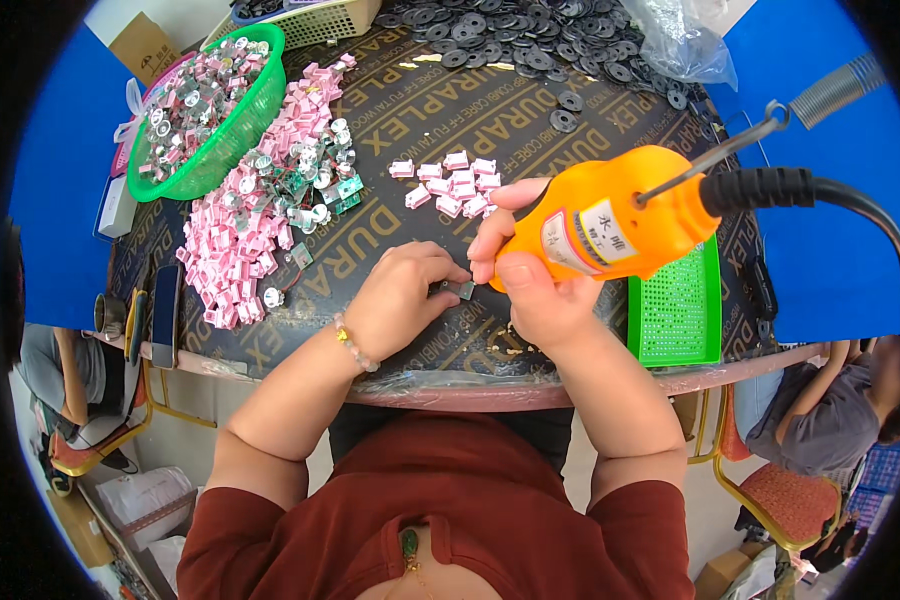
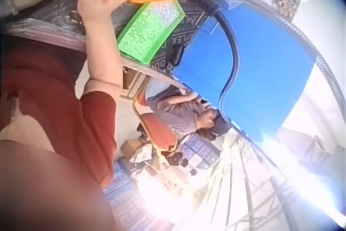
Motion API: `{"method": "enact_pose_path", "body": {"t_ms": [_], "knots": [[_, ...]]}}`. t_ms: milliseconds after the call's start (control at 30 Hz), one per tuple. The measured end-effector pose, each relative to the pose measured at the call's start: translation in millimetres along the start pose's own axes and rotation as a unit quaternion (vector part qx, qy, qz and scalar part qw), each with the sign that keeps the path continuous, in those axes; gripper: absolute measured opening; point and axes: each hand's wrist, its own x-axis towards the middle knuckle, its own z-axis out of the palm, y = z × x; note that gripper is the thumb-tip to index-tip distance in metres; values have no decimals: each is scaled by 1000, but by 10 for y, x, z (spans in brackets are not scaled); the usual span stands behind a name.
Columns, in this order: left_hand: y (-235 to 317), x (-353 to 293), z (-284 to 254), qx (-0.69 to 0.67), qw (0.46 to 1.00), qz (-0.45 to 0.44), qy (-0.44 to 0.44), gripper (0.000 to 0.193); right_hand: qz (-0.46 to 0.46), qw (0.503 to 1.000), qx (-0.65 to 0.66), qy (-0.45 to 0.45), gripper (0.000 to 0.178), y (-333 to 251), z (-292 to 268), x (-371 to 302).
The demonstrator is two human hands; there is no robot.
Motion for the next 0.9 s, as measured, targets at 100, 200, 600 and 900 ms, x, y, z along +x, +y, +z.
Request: {"method": "enact_pose_path", "body": {"t_ms": [100, 200, 600, 900], "knots": [[-13, 20, -27, -12, 1000, -6, -8, 21, -2, 1000, 4, -2, 47, 42, 4, -11], [-34, 42, -56, -26, 999, -8, -24, 20, -5, 1000, -3, -6, 46, 89, -4, -9], [-68, 23, -14, -5, 1000, -7, -21, 18, 36, 995, -92, 10, 51, 65, 112, 45], [-80, 12, -19, 18, 999, -10, -25, 17, 96, 992, -80, 0, 48, 75, 101, 95]]}}
